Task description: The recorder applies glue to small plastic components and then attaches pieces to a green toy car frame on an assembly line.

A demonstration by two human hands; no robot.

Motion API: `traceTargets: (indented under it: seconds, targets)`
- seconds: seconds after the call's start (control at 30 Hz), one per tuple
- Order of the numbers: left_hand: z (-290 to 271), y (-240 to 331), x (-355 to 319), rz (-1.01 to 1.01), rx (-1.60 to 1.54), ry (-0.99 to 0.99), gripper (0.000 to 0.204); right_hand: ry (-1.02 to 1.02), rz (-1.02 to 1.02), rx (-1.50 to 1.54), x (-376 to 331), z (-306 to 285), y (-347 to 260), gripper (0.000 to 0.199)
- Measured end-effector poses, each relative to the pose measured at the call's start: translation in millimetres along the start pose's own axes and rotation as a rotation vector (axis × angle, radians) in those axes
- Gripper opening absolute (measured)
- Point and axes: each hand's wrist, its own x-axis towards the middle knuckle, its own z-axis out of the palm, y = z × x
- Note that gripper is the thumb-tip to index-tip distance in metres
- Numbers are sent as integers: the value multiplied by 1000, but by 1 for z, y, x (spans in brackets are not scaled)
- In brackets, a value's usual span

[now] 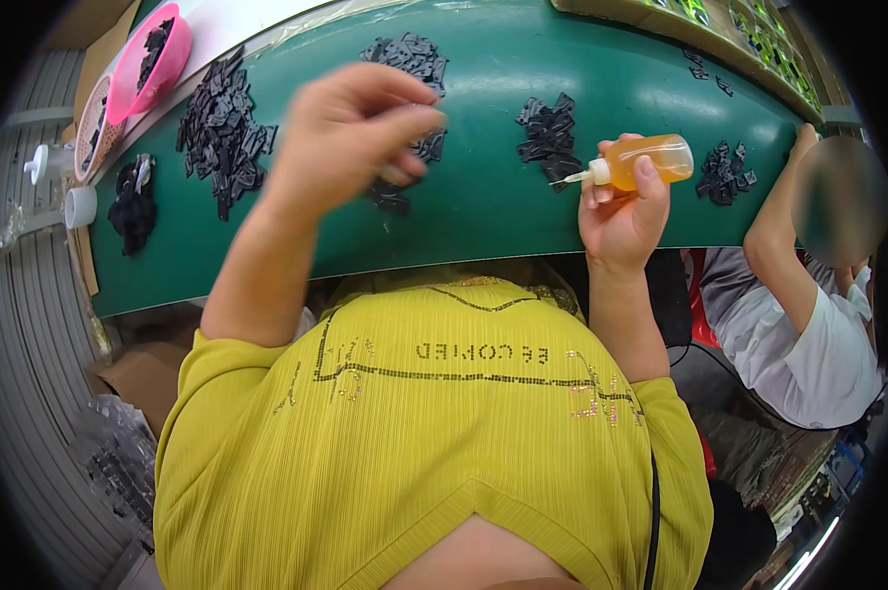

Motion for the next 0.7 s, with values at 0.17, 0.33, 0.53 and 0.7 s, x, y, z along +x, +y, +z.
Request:
traceTargets:
  seconds: [0.17,0.33,0.53,0.7]
  targets:
    - [56,-30,5,-190,-92,-247,21,-2,-74,-38,-4,6,2,23]
    - [67,-43,5,-230,-68,-294,23,-59,-198,-162,-9,9,8,23]
    - [69,-40,7,-259,-69,-291,21,-99,-293,-312,-10,12,11,21]
    - [68,-41,6,-246,-70,-275,19,-98,-301,-359,-10,14,13,21]
